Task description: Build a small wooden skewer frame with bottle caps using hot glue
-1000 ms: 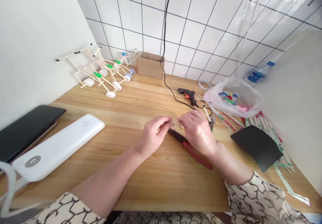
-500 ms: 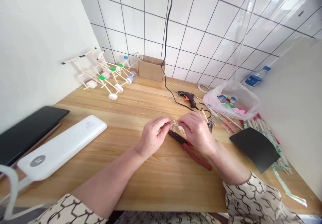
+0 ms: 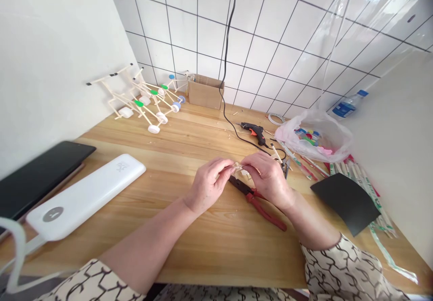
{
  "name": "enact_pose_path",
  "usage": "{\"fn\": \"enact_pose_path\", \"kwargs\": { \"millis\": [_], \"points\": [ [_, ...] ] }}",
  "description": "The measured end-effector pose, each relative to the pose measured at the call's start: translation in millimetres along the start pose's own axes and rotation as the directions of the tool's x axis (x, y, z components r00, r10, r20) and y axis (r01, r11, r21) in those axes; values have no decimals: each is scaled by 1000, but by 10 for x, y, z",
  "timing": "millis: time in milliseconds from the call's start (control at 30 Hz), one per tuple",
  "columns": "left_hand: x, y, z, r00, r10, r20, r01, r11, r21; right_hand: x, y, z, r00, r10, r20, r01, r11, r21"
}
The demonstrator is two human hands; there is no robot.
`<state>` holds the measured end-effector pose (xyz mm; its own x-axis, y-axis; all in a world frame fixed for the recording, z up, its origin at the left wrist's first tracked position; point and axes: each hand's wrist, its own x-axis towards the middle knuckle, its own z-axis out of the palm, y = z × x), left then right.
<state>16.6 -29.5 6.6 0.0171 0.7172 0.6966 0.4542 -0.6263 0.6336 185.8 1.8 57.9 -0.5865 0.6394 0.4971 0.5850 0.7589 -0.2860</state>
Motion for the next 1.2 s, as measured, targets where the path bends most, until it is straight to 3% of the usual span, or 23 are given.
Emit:
{"fn": "enact_pose_path", "kwargs": {
  "millis": [467, 800, 1033, 1200],
  "points": [
    [1, 5, -1, 1000, -22, -11, 21, 999, -34, 13, -11, -1, 999, 50, -7, -49, 993, 110],
    [15, 13, -14, 999, -35, -6, 35, 998, -57, 53, 16, -23, 989, 96, 109, -113, 980, 166],
    [19, 26, -33, 999, -52, 4, 52, 997, -59, 82, -25, -61, 957, 157, 245, -220, 942, 252],
    [25, 36, -38, 999, -52, 10, 53, 996, -78, 103, -32, -88, 937, 138, 321, -221, 946, 239]
  ]
}}
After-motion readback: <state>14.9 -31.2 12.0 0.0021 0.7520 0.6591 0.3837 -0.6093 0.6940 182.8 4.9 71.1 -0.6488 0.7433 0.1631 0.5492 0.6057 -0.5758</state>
